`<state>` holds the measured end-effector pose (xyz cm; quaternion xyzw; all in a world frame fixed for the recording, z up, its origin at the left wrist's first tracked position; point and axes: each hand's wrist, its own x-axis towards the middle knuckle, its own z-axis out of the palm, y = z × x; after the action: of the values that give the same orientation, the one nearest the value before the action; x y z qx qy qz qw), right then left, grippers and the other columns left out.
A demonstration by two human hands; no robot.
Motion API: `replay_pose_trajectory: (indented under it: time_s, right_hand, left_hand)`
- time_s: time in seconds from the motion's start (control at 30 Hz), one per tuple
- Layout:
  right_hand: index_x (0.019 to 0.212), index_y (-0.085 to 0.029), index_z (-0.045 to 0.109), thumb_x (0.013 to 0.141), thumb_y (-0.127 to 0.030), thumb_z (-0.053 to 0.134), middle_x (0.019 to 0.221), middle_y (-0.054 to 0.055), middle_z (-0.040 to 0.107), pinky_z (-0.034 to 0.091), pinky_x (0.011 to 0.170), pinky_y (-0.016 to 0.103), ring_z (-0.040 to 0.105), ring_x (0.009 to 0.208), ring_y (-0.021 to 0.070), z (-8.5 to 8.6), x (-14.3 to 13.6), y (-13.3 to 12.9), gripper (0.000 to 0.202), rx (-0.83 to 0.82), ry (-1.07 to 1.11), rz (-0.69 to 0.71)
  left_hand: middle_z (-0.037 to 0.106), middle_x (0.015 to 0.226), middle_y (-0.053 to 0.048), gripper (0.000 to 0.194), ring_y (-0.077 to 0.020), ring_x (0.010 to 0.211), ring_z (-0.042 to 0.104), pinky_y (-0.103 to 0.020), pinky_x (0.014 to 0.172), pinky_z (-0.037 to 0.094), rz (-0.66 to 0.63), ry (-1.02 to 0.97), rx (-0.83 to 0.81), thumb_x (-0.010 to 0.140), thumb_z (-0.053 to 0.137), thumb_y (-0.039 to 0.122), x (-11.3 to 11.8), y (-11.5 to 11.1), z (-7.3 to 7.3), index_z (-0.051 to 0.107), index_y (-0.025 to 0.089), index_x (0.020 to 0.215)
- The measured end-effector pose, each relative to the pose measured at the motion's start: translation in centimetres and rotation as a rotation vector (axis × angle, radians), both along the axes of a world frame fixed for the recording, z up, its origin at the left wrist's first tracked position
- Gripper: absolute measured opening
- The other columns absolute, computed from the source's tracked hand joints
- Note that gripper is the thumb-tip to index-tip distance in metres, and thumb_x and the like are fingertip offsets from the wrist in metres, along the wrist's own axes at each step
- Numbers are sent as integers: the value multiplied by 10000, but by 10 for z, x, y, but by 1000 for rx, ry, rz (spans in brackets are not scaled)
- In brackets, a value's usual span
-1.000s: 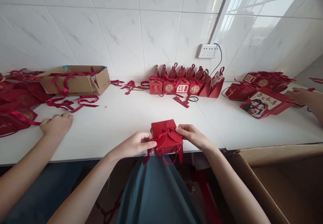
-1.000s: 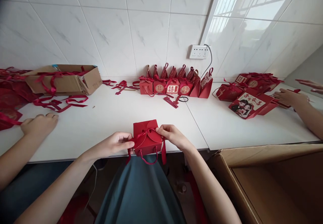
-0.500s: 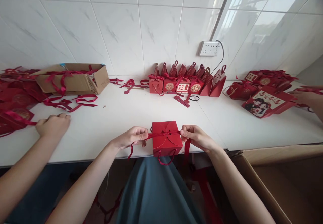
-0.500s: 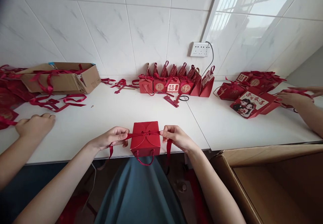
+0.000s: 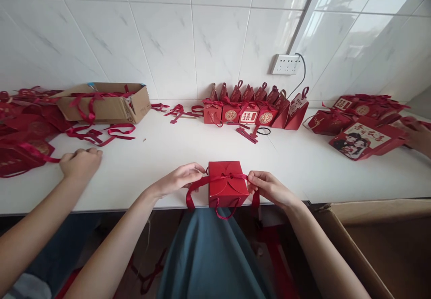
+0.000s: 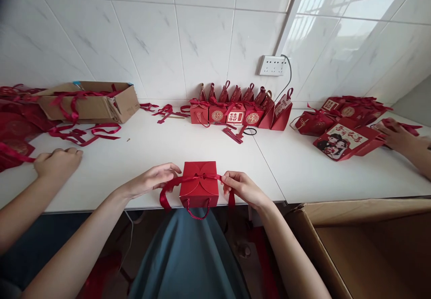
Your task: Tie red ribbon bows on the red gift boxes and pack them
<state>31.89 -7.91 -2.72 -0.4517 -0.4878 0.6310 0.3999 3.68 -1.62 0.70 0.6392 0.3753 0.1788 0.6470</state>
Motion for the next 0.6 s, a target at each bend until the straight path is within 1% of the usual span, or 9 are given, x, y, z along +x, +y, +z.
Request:
replay_pose_trajectory:
  time_s: [0.03, 0.1, 0.2, 0.23, 0.33, 0.43, 0.5, 0.6]
  right_hand:
    - [657, -165, 526, 747, -556, 633, 580, -21, 545, 366, 601, 251, 478, 559, 107, 2, -1, 0, 416, 10, -23, -3]
    - [648, -158, 537, 758, -598, 594, 589, -10, 554, 367, 604, 255, 483, 558, 110, 4, -3, 0, 457, 31, -65, -6]
    - [633, -157, 543, 754, -643, 562, 567, -5, 551, 356, 585, 255, 476, 536, 110, 6, -8, 2, 501, 73, -105, -18]
    - [626, -161, 540, 746, -650, 565, 555, -8, 546, 352, 580, 255, 472, 527, 109, 7, -9, 3, 505, 88, -109, -28]
    - [620, -171, 529, 714, -645, 607, 535, -16, 538, 344, 574, 255, 463, 513, 106, 8, -11, 7, 489, 125, -111, -51]
    - [626, -175, 535, 701, -629, 631, 539, -18, 537, 338, 577, 260, 459, 518, 108, 13, -11, 8, 470, 148, -121, -52]
    - [642, -173, 547, 689, -621, 647, 540, -22, 532, 336, 582, 262, 455, 523, 108, 17, -10, 6, 461, 158, -127, -59]
    - [673, -167, 562, 667, -598, 678, 541, -30, 522, 323, 583, 259, 442, 529, 105, 20, -9, 3, 446, 151, -152, -84]
  left_hand:
    - [614, 917, -41, 267, -139, 696, 568, -230, 633, 436, 12, 0, 40, 762, 630, 388, 1, -2, 3, 602, 222, 970]
    - [584, 990, -35, 306, -138, 751, 568, -231, 680, 436, 5, 16, 158, 730, 666, 364, 3, -6, 8, 570, 232, 989]
    - [576, 1001, -30, 296, -188, 934, 552, -256, 819, 416, -16, 86, 359, 714, 677, 359, 8, -11, 14, 563, 229, 954]
    - [585, 992, -26, 275, -198, 960, 544, -259, 836, 408, -26, 125, 400, 726, 661, 368, 10, -12, 15, 567, 231, 946]
    - [612, 920, -7, 223, -193, 855, 559, -249, 770, 410, -66, 234, 439, 773, 592, 410, 12, -9, 16, 582, 232, 907]
    - [589, 812, 15, 242, -170, 757, 535, -230, 702, 391, -77, 302, 486, 812, 528, 460, 13, -5, 14, 571, 224, 835]
    - [550, 752, 24, 269, -154, 706, 498, -224, 661, 372, -70, 308, 515, 832, 495, 473, 15, -4, 13, 550, 215, 782]
    - [504, 720, 20, 314, -142, 664, 461, -228, 630, 360, -24, 249, 526, 852, 459, 469, 18, -6, 10, 509, 199, 699]
